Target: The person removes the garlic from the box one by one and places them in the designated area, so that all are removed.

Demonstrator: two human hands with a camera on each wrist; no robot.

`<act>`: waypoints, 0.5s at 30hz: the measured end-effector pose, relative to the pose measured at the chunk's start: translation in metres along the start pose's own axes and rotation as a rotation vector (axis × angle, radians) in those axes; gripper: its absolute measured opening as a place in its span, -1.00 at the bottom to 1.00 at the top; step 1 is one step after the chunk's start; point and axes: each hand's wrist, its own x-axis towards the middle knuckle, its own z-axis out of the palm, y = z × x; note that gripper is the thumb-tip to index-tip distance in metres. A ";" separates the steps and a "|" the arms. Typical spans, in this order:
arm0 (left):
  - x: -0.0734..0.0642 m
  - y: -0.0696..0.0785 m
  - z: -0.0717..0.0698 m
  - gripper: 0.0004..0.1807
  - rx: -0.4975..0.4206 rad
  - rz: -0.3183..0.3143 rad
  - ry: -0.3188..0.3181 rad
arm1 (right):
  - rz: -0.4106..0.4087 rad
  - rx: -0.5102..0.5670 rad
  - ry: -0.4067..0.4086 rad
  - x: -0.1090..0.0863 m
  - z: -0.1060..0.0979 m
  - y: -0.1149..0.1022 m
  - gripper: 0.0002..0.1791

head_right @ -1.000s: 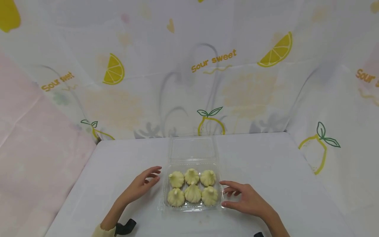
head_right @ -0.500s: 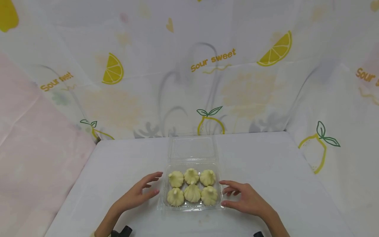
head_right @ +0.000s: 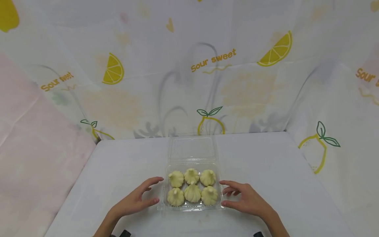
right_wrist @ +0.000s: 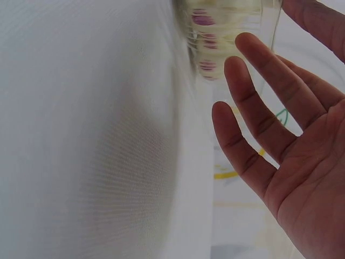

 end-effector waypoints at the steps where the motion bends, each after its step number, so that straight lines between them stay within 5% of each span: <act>1: -0.001 0.000 0.000 -0.28 0.001 0.003 -0.003 | -0.001 -0.001 0.001 0.000 0.000 0.000 -0.35; 15: -0.004 0.001 0.004 -0.22 0.015 -0.005 -0.020 | -0.004 -0.003 0.005 0.000 0.001 0.001 -0.36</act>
